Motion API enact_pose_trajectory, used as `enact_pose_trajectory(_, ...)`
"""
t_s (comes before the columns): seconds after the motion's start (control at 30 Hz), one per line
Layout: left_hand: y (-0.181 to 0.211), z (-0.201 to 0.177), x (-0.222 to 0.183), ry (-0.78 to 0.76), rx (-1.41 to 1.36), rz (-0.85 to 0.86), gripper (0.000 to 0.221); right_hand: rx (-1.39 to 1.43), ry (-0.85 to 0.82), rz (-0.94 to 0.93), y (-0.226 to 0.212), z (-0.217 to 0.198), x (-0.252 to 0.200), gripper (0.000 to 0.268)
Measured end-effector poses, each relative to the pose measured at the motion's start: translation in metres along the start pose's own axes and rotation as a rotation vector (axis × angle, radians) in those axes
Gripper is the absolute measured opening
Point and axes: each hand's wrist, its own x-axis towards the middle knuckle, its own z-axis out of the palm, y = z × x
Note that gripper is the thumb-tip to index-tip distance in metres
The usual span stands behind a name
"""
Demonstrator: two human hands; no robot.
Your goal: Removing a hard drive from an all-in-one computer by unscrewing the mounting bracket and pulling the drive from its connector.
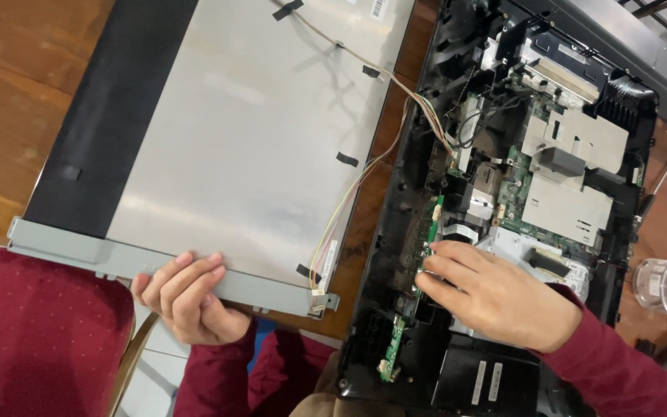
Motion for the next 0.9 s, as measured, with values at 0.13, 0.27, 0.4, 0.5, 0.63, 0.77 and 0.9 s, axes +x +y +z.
enact_pose_trajectory(0.13, 0.000, 0.001, 0.000, 0.009, -0.004, -0.001, 0.030, 0.027, 0.035, 0.012, 0.000, 0.003, -0.003, 0.019)
enact_pose_trajectory(0.27, 0.003, -0.001, 0.005, 0.006, -0.004, 0.031, 0.031, -0.013, 0.066, 0.026, -0.001, 0.008, -0.004, 0.019)
enact_pose_trajectory(0.4, 0.037, -0.014, 0.038, -0.234, 0.144, 0.096, 0.014, 0.029, 0.136, 0.007, 0.003, 0.011, -0.003, 0.015)
enact_pose_trajectory(0.5, 0.089, -0.025, 0.043, -0.565, 0.078, 0.146, 0.028, 0.079, 0.167, 0.010, 0.004, 0.014, -0.003, 0.016)
enact_pose_trajectory(0.63, 0.157, 0.006, 0.043, -0.824, -0.123, 0.254, 0.029, 0.136, 0.205, 0.040, 0.003, 0.015, 0.002, 0.020)
enact_pose_trajectory(0.77, 0.141, 0.039, 0.017, -0.958, 0.114, 0.371, 0.025, 0.130, 0.298, 0.011, 0.004, 0.022, 0.000, 0.016)
enact_pose_trajectory(0.9, 0.135, 0.042, 0.006, -1.092, 0.096, 0.322, 0.034, 0.153, 0.331, 0.034, 0.003, 0.026, -0.002, 0.015)
